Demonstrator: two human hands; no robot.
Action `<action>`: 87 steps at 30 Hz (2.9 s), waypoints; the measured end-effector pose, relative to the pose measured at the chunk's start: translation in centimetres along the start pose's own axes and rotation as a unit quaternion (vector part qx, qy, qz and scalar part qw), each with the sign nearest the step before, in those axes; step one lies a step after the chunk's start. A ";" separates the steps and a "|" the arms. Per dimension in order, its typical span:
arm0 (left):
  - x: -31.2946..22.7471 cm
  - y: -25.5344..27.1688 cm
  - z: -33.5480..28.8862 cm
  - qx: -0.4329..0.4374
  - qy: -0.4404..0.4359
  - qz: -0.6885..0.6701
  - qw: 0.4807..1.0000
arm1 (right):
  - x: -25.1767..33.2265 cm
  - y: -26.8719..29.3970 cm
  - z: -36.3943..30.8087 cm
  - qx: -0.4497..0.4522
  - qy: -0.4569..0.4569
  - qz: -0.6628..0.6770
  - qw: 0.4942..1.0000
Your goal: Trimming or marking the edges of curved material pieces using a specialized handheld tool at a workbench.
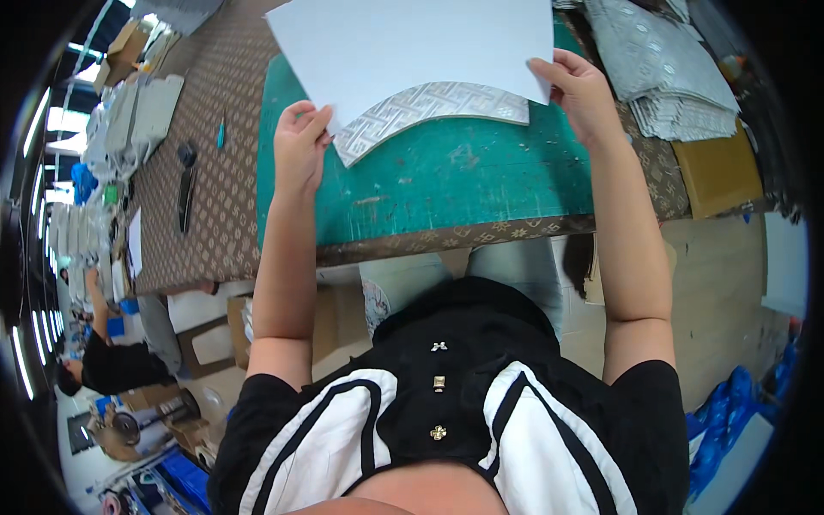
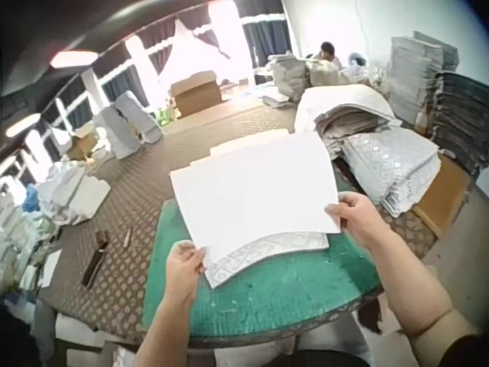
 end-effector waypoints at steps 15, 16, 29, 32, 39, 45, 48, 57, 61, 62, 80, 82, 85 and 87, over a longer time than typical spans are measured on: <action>1.5 2.3 -1.9 0.025 0.001 0.301 0.953 | -2.6 0.0 -0.6 -0.050 -0.067 -0.219 0.972; 1.5 2.2 -1.9 0.033 0.011 0.319 0.947 | -2.7 -0.2 -0.5 -0.043 -0.069 -0.220 0.972; 1.5 2.1 -1.8 0.055 0.040 0.372 0.926 | -2.8 -0.2 -0.4 -0.053 -0.101 -0.290 0.950; 1.5 1.9 -1.8 0.070 0.053 0.371 0.925 | -2.8 -0.2 -0.3 -0.058 -0.103 -0.305 0.945; 1.3 1.3 -1.7 0.099 0.071 0.409 0.904 | -2.9 -0.1 -0.2 -0.054 -0.113 -0.300 0.946; 1.8 1.7 -1.5 0.106 0.080 0.391 0.911 | -2.9 0.1 0.0 -0.052 -0.114 -0.302 0.945; 2.0 1.7 -1.4 0.105 0.077 0.394 0.910 | -2.9 0.2 0.1 -0.056 -0.113 -0.303 0.945; 1.9 2.0 -1.4 0.102 0.051 0.402 0.909 | -3.6 0.3 0.5 -0.043 -0.120 -0.303 0.945; 2.0 1.8 -1.1 0.105 0.045 0.394 0.912 | -3.2 0.5 0.4 -0.049 -0.117 -0.309 0.943; 2.0 1.8 -1.1 0.109 0.043 0.393 0.912 | -3.1 0.5 0.5 -0.047 -0.116 -0.313 0.941; 1.6 0.9 -1.0 0.110 0.114 0.405 0.901 | -2.4 -0.3 0.5 -0.010 -0.072 -0.334 0.940; 1.7 1.0 -1.0 0.107 0.122 0.392 0.905 | -2.6 0.0 0.8 -0.022 -0.072 -0.350 0.934; 1.8 1.2 -1.1 0.103 0.129 0.380 0.910 | -2.6 -0.2 1.0 -0.034 -0.071 -0.383 0.920; 2.0 1.3 -1.1 0.096 0.137 0.365 0.916 | -2.2 -0.3 0.9 -0.040 -0.062 -0.400 0.914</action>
Point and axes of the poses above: each hand's wrist, its own z-axis towards the middle knuckle, its own y-axis out of the back of the hand, x = y × z, the point moved 10 cm from there along z, towards the middle knuckle, and after that the axes turned 6 degrees about x, right-handed, at the moved point
